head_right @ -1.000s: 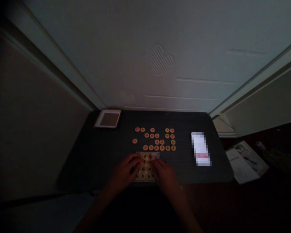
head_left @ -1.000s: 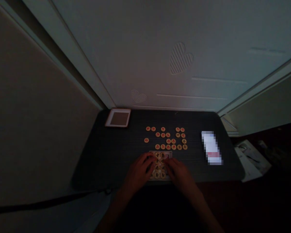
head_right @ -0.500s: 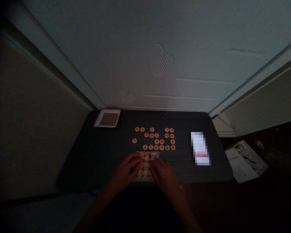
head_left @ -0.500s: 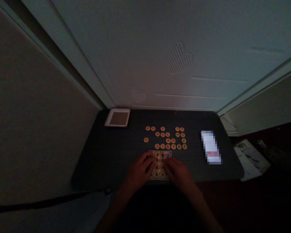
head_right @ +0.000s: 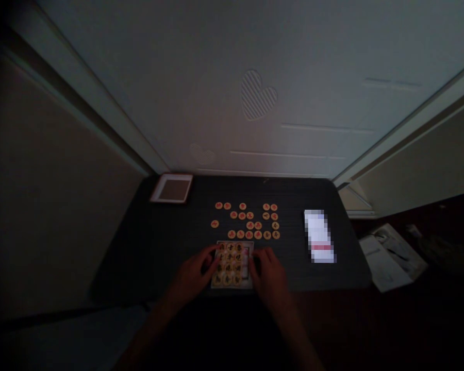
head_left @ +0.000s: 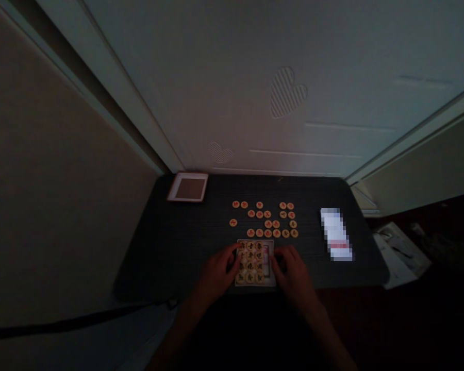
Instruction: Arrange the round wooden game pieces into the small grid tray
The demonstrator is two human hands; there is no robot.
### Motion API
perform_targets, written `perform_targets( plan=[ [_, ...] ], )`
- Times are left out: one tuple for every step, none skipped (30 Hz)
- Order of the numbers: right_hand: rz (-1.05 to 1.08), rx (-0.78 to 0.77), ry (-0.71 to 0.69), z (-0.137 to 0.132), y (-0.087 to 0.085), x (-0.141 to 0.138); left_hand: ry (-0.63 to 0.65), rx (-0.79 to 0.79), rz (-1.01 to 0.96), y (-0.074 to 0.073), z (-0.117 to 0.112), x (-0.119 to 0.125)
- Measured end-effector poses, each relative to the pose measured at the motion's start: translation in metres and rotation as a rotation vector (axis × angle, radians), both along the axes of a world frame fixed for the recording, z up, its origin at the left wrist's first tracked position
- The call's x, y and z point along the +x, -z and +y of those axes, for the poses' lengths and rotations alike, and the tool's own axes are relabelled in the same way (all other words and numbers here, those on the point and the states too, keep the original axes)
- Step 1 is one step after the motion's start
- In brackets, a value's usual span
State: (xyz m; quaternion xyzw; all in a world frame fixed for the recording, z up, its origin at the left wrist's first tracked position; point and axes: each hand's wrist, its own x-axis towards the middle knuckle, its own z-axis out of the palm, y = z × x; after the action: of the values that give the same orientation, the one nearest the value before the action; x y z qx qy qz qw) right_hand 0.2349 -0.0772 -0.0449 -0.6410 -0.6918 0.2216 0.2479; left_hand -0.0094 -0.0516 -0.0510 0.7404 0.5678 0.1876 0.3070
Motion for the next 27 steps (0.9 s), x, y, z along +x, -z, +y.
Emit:
perform_targets(
  plan=[
    [0.005,-0.008,0.001,0.000,0.000,0.000,0.002,-0.014,-0.005,0.000,0.000,0.000],
    [0.011,-0.011,0.000,0.000,0.000,0.000,0.006,-0.022,-0.010,0.000,0.000,0.000],
    [0.016,-0.010,-0.003,0.000,0.000,0.000,0.006,-0.025,-0.014,-0.001,0.000,0.000],
    [0.020,-0.007,-0.005,0.000,0.001,0.000,0.004,-0.026,-0.014,-0.001,0.000,0.001],
    [0.021,-0.003,-0.011,0.000,0.001,-0.001,0.002,-0.026,-0.011,-0.001,0.000,0.001],
    [0.022,0.003,-0.015,-0.001,0.002,-0.001,0.000,-0.027,-0.006,-0.001,0.000,0.001],
    [0.021,0.006,-0.019,-0.001,0.003,-0.001,0.001,-0.028,-0.001,-0.001,0.000,0.001],
    [0.021,0.008,-0.025,0.000,0.004,-0.002,0.004,-0.026,0.004,0.000,0.000,0.001],
    [0.022,0.010,-0.028,0.000,0.005,-0.002,0.006,-0.023,0.007,0.000,0.000,0.001],
    [0.024,0.012,-0.031,0.000,0.006,-0.002,0.008,-0.019,0.010,0.000,0.000,0.001],
    [0.025,0.012,-0.034,0.000,0.007,-0.002,0.007,-0.017,0.013,0.000,0.000,0.001],
    [0.024,0.012,-0.036,0.001,0.008,-0.001,0.007,-0.017,0.014,0.000,0.000,0.001],
    [0.024,0.011,-0.038,0.001,0.008,-0.001,0.008,-0.020,0.014,0.000,0.001,0.001],
    [0.024,0.011,-0.038,0.001,0.008,-0.001,0.008,-0.024,0.013,-0.001,0.001,0.001],
    [0.025,0.010,-0.038,0.001,0.008,-0.001,0.009,-0.028,0.011,-0.002,0.001,0.001],
    [0.029,0.008,-0.038,0.001,0.007,-0.001,0.008,-0.030,0.009,-0.002,0.001,0.001],
    [0.035,0.004,-0.040,0.001,0.006,-0.001,0.008,-0.030,0.005,-0.003,0.001,0.001],
    [0.042,0.002,-0.041,0.001,0.005,-0.001,0.009,-0.032,-0.001,-0.003,0.001,0.001],
    [0.050,0.001,-0.042,0.000,0.004,-0.001,0.010,-0.034,-0.008,-0.003,0.001,0.000],
    [0.058,0.004,-0.040,0.001,0.004,0.000,0.011,-0.039,-0.016,-0.004,0.002,0.000],
    [0.064,0.009,-0.037,0.001,0.003,0.001,0.011,-0.044,-0.023,-0.003,0.002,-0.001],
    [0.066,0.018,-0.029,0.001,0.003,0.002,0.008,-0.049,-0.027,-0.003,0.003,-0.002],
    [0.065,0.031,-0.018,0.002,0.004,0.004,0.004,-0.053,-0.028,-0.003,0.004,-0.002],
    [0.063,0.044,-0.003,0.004,0.004,0.007,0.000,-0.058,-0.026,-0.003,0.005,-0.003],
    [0.061,0.058,0.012,0.006,0.005,0.010,-0.003,-0.063,-0.022,-0.004,0.007,-0.004],
    [0.059,0.074,0.030,0.008,0.006,0.014,-0.008,-0.068,-0.017,-0.004,0.008,-0.005],
    [0.058,0.091,0.049,0.010,0.006,0.018,-0.012,-0.072,-0.012,-0.005,0.010,-0.005]
  ],
)
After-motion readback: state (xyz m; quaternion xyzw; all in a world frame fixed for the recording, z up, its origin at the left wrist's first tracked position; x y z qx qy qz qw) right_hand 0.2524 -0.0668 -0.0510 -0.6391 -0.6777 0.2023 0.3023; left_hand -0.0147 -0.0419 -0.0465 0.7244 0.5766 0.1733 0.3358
